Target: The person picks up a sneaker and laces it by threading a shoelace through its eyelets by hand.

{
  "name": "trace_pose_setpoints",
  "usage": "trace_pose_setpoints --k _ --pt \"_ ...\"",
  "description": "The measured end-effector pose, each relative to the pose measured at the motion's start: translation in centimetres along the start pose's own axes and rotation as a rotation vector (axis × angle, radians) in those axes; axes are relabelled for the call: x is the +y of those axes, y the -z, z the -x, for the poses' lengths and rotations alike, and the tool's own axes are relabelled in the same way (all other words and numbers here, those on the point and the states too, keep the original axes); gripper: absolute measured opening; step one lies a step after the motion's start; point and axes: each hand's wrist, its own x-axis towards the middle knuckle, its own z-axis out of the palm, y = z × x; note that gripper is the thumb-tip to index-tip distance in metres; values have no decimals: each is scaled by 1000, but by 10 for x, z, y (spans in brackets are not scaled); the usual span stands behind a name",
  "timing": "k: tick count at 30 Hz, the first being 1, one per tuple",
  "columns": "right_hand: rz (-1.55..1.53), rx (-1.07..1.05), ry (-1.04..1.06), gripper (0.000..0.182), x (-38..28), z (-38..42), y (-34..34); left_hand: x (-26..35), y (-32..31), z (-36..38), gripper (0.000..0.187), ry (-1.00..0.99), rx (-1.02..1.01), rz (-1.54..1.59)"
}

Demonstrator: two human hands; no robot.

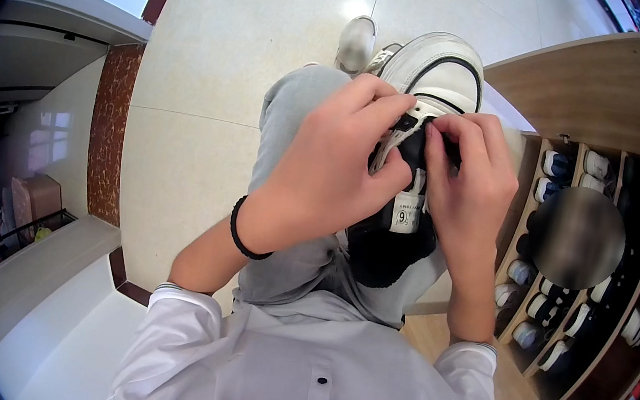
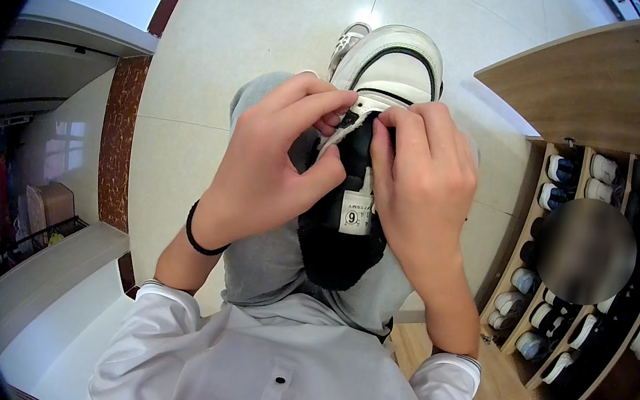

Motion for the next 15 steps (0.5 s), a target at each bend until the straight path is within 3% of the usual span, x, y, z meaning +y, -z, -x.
trace_pose_setpoints --k 8,15 --pt "-20 56 57 14 4 1 -8 -4 -5 -2 39 26 36 96" --pt "-1 49 -73 14 -8 7 3 -1 -8 1 40 31 49 85"
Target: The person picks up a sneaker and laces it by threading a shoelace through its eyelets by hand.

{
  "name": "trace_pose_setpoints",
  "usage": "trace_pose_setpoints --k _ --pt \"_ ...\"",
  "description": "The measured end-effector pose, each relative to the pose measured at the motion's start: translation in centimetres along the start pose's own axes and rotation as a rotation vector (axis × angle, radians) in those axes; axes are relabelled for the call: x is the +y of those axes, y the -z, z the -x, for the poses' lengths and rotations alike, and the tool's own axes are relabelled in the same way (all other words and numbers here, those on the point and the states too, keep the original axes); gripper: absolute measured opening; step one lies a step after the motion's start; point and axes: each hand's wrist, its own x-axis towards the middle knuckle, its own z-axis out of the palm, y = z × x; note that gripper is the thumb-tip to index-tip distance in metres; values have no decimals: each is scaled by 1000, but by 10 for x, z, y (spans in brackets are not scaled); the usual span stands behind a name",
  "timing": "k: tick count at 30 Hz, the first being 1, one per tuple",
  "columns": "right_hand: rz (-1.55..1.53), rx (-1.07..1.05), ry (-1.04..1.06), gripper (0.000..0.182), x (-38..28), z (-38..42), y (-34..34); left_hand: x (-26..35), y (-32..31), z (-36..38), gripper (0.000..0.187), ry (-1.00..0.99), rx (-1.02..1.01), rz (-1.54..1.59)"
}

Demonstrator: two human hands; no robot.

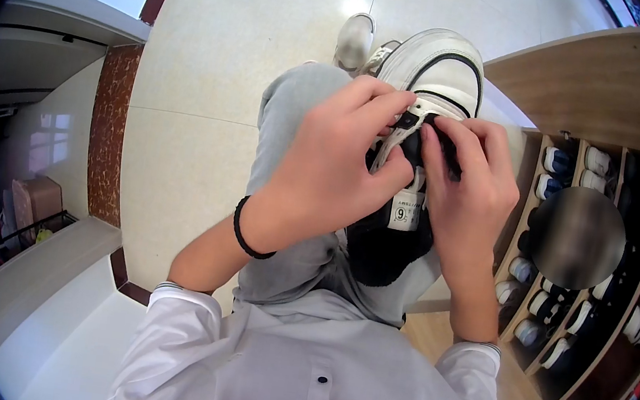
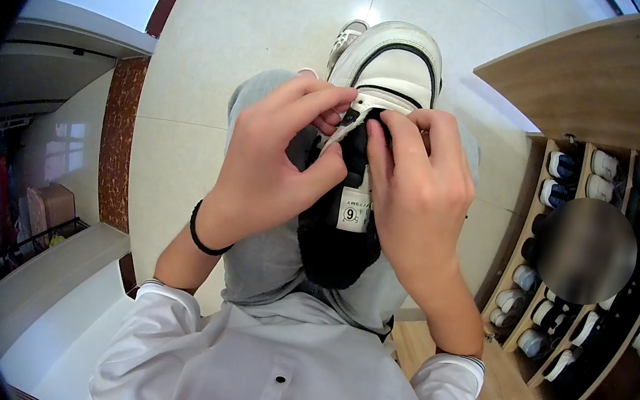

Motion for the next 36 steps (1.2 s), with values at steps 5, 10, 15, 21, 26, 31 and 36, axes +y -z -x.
trace_pose_setpoints --k 5,10,15,21,26,31,36 --pt "31 -40 -48 17 -7 -1 4 2 1 2 42 18 6 -1" --pt "21 -45 -98 15 -12 2 3 1 1 4 43 17 26 -5" --pt "-4 23 19 12 -3 -1 -7 -1 2 5 44 39 22 52" --pt "-119 109 37 12 2 2 -19 -2 3 6 45 14 36 58" --pt "-133 162 59 15 4 1 -25 -4 2 6 46 2 43 94" --pt "-146 225 113 17 6 -1 -30 -4 0 7 44 -9 42 99" --pt "-148 202 80 15 6 -2 -25 -9 3 1 30 35 56 279"
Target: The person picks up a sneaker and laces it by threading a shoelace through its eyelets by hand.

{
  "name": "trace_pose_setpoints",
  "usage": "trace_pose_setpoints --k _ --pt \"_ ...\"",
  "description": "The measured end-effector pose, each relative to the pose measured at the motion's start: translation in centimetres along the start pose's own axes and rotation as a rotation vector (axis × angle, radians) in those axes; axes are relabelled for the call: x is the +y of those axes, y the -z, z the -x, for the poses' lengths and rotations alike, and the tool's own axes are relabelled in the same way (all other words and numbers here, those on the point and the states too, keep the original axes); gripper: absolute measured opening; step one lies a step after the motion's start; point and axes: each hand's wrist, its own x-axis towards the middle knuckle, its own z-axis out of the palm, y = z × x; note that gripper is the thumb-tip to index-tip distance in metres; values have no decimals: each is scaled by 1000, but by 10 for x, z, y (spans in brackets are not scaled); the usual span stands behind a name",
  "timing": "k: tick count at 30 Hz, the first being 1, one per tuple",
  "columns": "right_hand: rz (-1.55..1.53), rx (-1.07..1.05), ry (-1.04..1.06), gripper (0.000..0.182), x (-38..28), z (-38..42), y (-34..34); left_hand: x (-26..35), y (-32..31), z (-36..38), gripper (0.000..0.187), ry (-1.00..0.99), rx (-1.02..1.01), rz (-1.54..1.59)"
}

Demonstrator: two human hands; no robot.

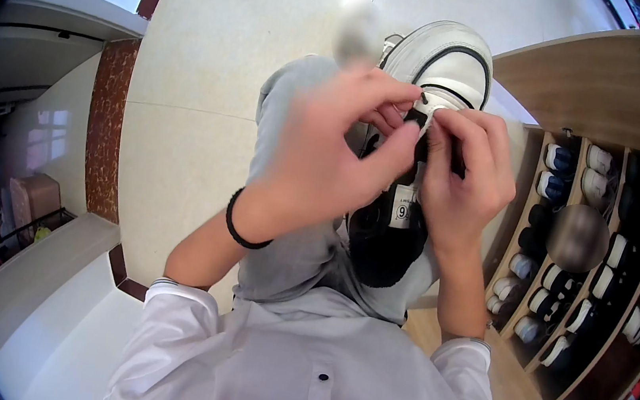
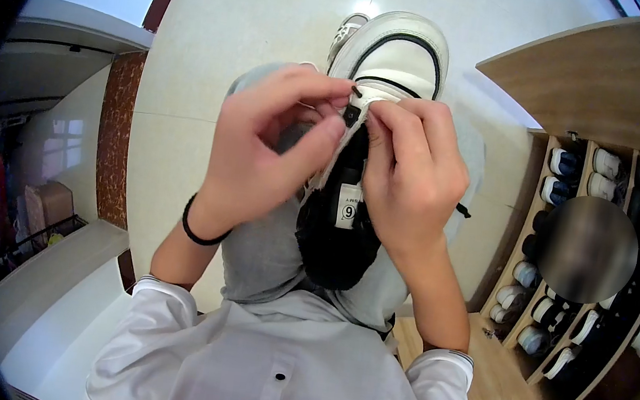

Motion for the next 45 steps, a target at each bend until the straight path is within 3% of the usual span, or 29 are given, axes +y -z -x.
trace_pose_setpoints --k 2,3,10,13,16,18,22,24,30,36,38,41,45 --pt "-12 -9 -8 15 -1 -1 3 4 6 -10 20 110 -32 -64" --pt "-4 -49 -39 17 -3 -1 7 3 6 -14 14 8 -28 -184" --pt "-47 -169 -247 35 -8 -9 30 3 5 -23 6 4 -101 -218" --pt "-111 -219 -336 30 -3 -6 42 6 9 -20 7 61 -61 -249" --pt "-225 -233 -502 26 9 7 60 3 20 -17 10 89 11 -289" --pt "-198 -199 -484 18 18 10 69 -2 38 -18 12 97 205 -157" --pt "-205 -230 -600 9 44 20 92 -8 81 -17 18 98 394 17" --pt "-251 -224 -745 11 57 25 104 -16 115 -17 18 46 492 6" --pt "-224 -135 -803 20 92 35 133 -47 257 0 24 64 879 -111" --pt "-243 -72 -917 21 134 46 159 -74 429 47 18 232 943 -158" --pt "-228 -57 -938 20 145 46 167 -76 471 62 16 444 1010 -300" --pt "-194 -84 -947 20 167 52 175 -86 547 86 17 548 1025 -343" --pt "-215 -85 -932 21 202 64 186 -82 611 112 24 572 1107 -348"
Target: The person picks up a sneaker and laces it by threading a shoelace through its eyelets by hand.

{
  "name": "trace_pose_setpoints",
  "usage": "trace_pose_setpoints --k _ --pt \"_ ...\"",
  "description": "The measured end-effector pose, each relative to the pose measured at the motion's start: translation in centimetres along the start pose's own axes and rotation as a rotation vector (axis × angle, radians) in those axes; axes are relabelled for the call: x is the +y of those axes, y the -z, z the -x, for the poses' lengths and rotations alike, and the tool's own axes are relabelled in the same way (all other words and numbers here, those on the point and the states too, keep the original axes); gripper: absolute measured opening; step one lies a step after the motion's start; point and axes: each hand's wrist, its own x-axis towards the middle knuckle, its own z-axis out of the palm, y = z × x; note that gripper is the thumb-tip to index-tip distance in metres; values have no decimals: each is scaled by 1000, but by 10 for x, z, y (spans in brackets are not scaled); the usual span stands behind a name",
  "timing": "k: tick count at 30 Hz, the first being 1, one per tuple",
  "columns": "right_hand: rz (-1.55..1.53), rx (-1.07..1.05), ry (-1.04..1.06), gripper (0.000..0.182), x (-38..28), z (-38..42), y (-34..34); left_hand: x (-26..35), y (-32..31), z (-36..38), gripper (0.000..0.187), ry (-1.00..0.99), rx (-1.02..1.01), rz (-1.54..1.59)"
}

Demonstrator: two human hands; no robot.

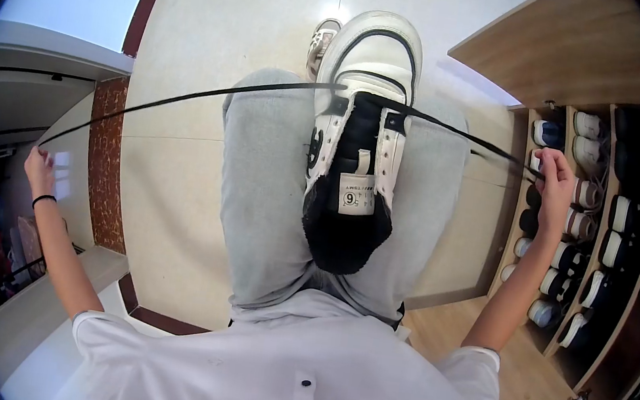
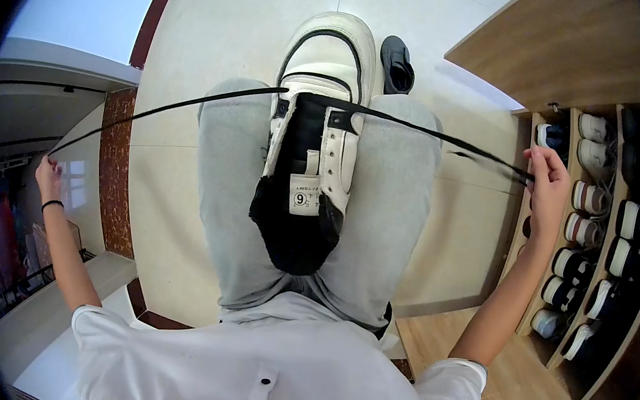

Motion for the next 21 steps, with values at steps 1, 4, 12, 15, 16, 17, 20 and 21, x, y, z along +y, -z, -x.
trace_pose_setpoints --k 1,4,12,15,16,17,20,21 --pt "0 0 1 21 6 -4 5 1 7 2 24 0 0 1" --pt "-41 -19 -31 21 28 -13 20 -1 36 -2 26 16 177 -89" --pt "-74 5 -152 24 78 -9 41 -31 119 -27 19 -71 301 -224" --pt "-10 80 -136 30 96 -4 48 -49 151 -46 18 -104 410 -270" --pt "5 61 -108 36 106 -2 54 -52 157 -51 20 -150 473 -299" --pt "6 59 -107 36 111 2 56 -52 158 -51 20 -149 475 -299" --pt "106 -56 -220 37 109 15 57 -39 142 -41 29 90 231 -48" --pt "105 -56 -219 37 101 17 47 -28 120 -20 31 100 100 58"
